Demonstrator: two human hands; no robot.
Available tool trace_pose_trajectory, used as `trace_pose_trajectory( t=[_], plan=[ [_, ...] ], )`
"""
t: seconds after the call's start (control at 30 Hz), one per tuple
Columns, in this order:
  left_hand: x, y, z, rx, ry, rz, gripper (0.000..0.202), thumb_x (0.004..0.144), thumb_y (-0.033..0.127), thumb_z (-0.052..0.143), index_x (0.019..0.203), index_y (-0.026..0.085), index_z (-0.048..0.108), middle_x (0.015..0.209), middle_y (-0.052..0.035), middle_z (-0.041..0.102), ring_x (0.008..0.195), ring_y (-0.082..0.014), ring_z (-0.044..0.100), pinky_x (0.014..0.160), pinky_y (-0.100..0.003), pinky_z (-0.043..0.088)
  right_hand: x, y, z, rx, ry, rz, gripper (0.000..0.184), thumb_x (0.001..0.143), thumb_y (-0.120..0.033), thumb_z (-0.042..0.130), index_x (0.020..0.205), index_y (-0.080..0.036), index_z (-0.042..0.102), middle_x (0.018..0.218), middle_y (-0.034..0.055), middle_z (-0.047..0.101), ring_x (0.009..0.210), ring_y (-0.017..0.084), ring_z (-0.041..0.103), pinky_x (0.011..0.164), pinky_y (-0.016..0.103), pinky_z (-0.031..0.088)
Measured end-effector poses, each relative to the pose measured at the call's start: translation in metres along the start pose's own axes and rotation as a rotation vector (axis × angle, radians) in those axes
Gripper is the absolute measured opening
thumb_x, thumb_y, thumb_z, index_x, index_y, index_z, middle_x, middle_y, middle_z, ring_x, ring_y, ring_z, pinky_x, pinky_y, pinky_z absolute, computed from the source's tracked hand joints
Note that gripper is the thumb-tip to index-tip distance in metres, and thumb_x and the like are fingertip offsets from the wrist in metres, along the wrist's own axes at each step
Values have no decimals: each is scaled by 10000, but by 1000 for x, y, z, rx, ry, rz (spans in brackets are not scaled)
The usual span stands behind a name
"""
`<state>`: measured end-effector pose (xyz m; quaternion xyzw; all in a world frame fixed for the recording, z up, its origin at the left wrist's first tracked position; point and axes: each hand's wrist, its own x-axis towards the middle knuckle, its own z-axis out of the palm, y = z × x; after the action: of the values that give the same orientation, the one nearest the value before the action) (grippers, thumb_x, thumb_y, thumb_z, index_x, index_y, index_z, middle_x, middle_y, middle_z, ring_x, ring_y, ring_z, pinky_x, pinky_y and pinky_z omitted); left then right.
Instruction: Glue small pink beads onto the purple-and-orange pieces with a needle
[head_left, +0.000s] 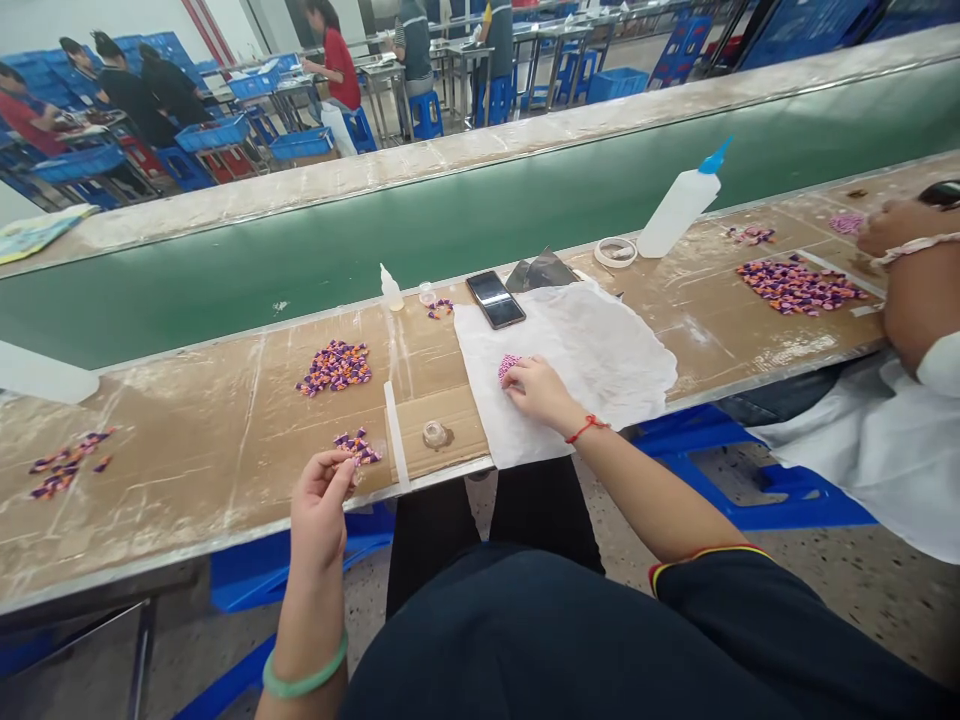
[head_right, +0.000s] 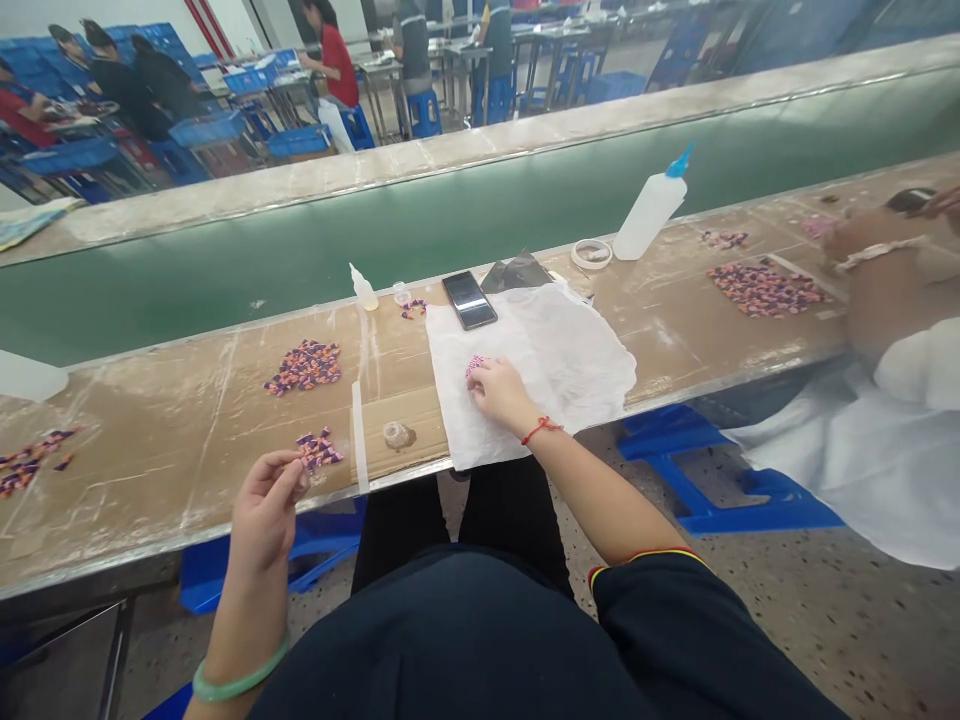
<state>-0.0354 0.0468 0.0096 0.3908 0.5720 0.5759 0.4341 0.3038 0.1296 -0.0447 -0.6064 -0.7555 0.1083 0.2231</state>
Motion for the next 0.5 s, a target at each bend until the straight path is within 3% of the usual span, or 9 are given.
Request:
trace_pose_trajectory(
  t=[0.23, 0.5],
  plan=[
    [-15, 6, 7, -52, -1, -39, 394, 560, 464, 887, 704, 169, 670, 546, 32, 585, 507, -70, 492, 494, -169, 389, 3, -4, -1, -35, -21, -16, 116, 826, -76, 631, 788, -158, 704, 932, 95, 712, 935, 270, 545, 813, 364, 420],
    [-31, 5, 9, 52, -39, 1, 331, 666, 463, 824, 653, 170, 671, 563, 10, 604, 511, -94, 513, 498, -195, 414, -1, -16, 2, -58, 12, -83, 146, 848, -48, 515, 805, -138, 621, 974, 217, 635, 977, 356, 493, 837, 482, 393]
  ],
)
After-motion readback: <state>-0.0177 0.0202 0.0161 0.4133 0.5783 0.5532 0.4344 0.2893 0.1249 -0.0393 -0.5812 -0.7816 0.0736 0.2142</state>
